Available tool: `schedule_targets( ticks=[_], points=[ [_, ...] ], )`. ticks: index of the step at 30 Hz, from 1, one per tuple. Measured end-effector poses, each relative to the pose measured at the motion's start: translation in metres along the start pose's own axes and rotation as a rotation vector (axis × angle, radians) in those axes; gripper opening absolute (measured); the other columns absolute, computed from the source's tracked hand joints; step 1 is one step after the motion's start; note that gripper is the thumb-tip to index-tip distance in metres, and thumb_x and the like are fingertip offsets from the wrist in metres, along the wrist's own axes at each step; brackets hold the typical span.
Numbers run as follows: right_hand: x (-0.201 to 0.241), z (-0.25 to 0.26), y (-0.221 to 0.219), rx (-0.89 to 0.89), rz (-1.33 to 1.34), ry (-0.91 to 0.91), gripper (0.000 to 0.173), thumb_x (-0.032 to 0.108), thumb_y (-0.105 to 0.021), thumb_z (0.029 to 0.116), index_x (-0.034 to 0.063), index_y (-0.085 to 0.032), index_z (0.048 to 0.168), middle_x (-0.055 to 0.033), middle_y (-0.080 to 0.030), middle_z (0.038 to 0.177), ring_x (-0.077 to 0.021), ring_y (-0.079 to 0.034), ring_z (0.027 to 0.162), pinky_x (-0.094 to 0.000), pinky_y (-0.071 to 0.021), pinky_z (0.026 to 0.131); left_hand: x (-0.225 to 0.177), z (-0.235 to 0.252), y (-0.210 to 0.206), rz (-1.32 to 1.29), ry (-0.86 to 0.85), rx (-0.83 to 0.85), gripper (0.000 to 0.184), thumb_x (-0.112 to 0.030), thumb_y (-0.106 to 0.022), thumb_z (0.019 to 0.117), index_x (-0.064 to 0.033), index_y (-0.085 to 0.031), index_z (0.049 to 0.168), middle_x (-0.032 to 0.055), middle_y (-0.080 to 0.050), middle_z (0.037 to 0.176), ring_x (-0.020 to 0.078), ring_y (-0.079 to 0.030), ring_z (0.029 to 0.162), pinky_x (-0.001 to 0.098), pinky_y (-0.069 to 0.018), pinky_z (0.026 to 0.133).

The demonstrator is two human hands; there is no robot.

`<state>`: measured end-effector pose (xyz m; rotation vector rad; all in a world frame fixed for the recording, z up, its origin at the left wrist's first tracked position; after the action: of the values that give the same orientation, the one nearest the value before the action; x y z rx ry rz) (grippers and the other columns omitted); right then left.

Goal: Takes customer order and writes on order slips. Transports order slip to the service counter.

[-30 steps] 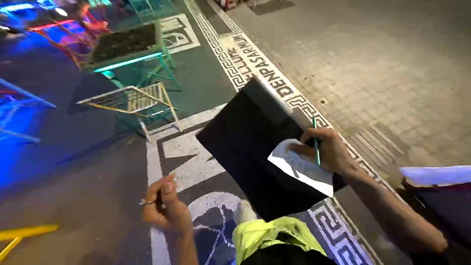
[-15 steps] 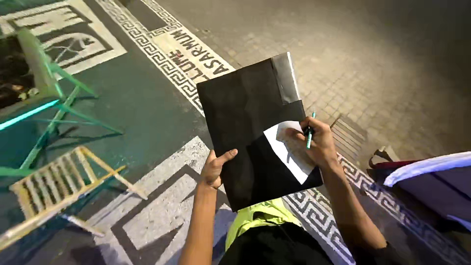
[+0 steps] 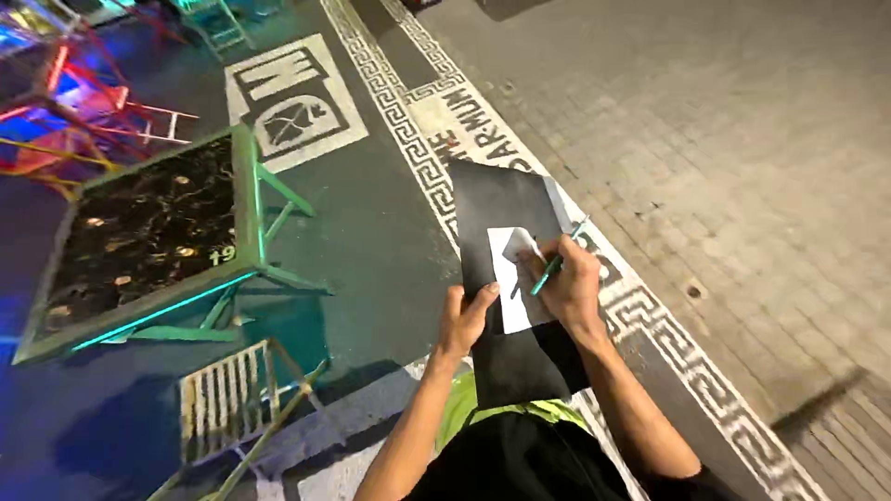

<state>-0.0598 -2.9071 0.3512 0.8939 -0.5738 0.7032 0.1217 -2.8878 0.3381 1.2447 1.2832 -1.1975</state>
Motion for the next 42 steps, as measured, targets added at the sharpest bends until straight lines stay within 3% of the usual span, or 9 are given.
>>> schedule_targets(
  ticks=[4, 7, 13, 16, 19, 25, 29, 33, 42],
  points=[
    [-0.026, 0.139, -0.102, 0.02, 0.023, 0.138, 0.017, 0.017, -0.078, 0.0836, 0.0022, -0.07, 0.086, -0.0083, -0.066, 0.072, -0.0167, -0.063, 0.063, -0.0317, -0.0533, 0.059, 0.001, 0.161, 0.039, -0.082, -0.002, -0.154, 0.039, -0.031, -0.071, 0.0937, 0.0001, -0.051, 0.106, -0.0084, -0.065, 0.085, -0.0062, -0.064, 0.079, 0.0168, -0.0568, 0.075],
    [-0.068, 0.236, -0.181, 0.052, 0.041, 0.176, 0.017, 0.021, -0.077, 0.086, 0.0048, -0.07, 0.085, -0.0065, -0.069, 0.076, -0.0133, -0.065, 0.069, -0.0272, -0.0544, 0.064, 0.008, 0.307, 0.061, -0.113, -0.196, -0.01, 0.017, -0.025, -0.079, 0.0874, -0.0109, -0.07, 0.086, -0.0106, -0.072, 0.076, -0.001, -0.069, 0.071, 0.0218, -0.0608, 0.069],
    [-0.155, 0.453, -0.283, 0.045, -0.184, -0.068, 0.04, 0.041, -0.071, 0.0938, 0.0033, -0.072, 0.109, -0.0166, -0.067, 0.094, -0.0332, -0.065, 0.085, -0.0526, -0.0542, 0.073, -0.006, 0.571, 0.084, 0.007, -0.05, 0.06, 0.012, -0.007, -0.064, 0.0929, -0.0063, -0.069, 0.081, -0.0037, -0.07, 0.071, 0.0042, -0.069, 0.065, 0.0254, -0.0606, 0.064],
    [-0.134, 0.536, -0.315, -0.155, 0.068, 0.172, 0.036, 0.034, -0.04, 0.1106, 0.0092, -0.065, 0.119, -0.0052, -0.071, 0.104, -0.0129, -0.068, 0.093, -0.0318, -0.0576, 0.08, -0.025, 0.691, 0.089, 0.077, 0.089, 0.005, 0.011, -0.008, -0.068, 0.0928, -0.0022, -0.068, 0.084, -0.0035, -0.068, 0.069, 0.0008, -0.065, 0.063, 0.0217, -0.0573, 0.062],
    [-0.128, 0.625, -0.415, 0.132, 0.415, 0.348, 0.058, 0.043, -0.025, 0.1118, 0.0043, -0.069, 0.115, -0.0086, -0.073, 0.095, -0.0135, -0.069, 0.09, -0.0287, -0.0566, 0.081, -0.026, 0.804, 0.1, 0.099, -0.001, 0.032, 0.012, -0.005, -0.065, 0.0911, 0.0059, -0.066, 0.096, -0.003, -0.067, 0.081, -0.0053, -0.063, 0.078, 0.0166, -0.0552, 0.076],
    [-0.226, 0.825, -0.557, -0.082, 0.325, 0.274, 0.039, 0.036, -0.034, 0.1123, 0.0129, -0.065, 0.105, 0.0025, -0.074, 0.089, -0.006, -0.072, 0.085, -0.0257, -0.0621, 0.076, -0.02, 1.032, 0.134, 0.301, -0.027, -0.056, 0.05, 0.009, -0.065, 0.0807, 0.0218, -0.05, 0.126, 0.0292, -0.063, 0.117, 0.0215, -0.064, 0.108, 0.0325, -0.0521, 0.096],
    [-0.196, 0.978, -0.645, 0.139, 0.432, 0.484, 0.03, 0.032, -0.05, 0.1081, 0.0062, -0.064, 0.115, -0.0065, -0.071, 0.117, -0.017, -0.063, 0.121, -0.0354, -0.0527, 0.103, -0.059, 1.174, 0.167, 0.437, -0.179, -0.181, 0.022, -0.011, -0.073, 0.0851, 0.0085, -0.07, 0.094, 0.0084, -0.071, 0.083, 0.0035, -0.066, 0.081, 0.0224, -0.0545, 0.08],
    [-0.238, 1.096, -0.751, 0.417, 0.391, 0.526, 0.034, 0.03, -0.051, 0.1076, 0.0013, -0.07, 0.111, -0.0116, -0.073, 0.102, -0.0143, -0.069, 0.095, -0.0282, -0.0579, 0.082, -0.077, 1.323, 0.208, 0.389, -0.13, -0.293, 0.013, -0.009, -0.071, 0.0879, 0.0016, -0.067, 0.082, -0.0018, -0.063, 0.07, -0.0034, -0.059, 0.066, 0.0169, -0.0517, 0.065],
    [-0.382, 1.332, -0.961, 0.357, 0.034, 0.385, 0.03, 0.039, -0.063, 0.1008, 0.0136, -0.071, 0.115, -0.0089, -0.071, 0.123, -0.0216, -0.066, 0.105, -0.0323, -0.0541, 0.088, -0.062, 1.676, 0.261, 0.152, -0.211, -0.25, 0.018, -0.007, -0.058, 0.0912, -0.0075, -0.065, 0.075, -0.0119, -0.06, 0.064, -0.0069, -0.058, 0.06, 0.0143, -0.051, 0.059]
  ],
)
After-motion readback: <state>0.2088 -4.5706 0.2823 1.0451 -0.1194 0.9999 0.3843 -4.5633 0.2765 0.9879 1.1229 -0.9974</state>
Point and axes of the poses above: each hand's wrist, its own z-axis towards the middle knuckle, its own y-axis out of the back of the hand, x = y × z, the point moved 3 cm from there along z, towards the middle knuckle
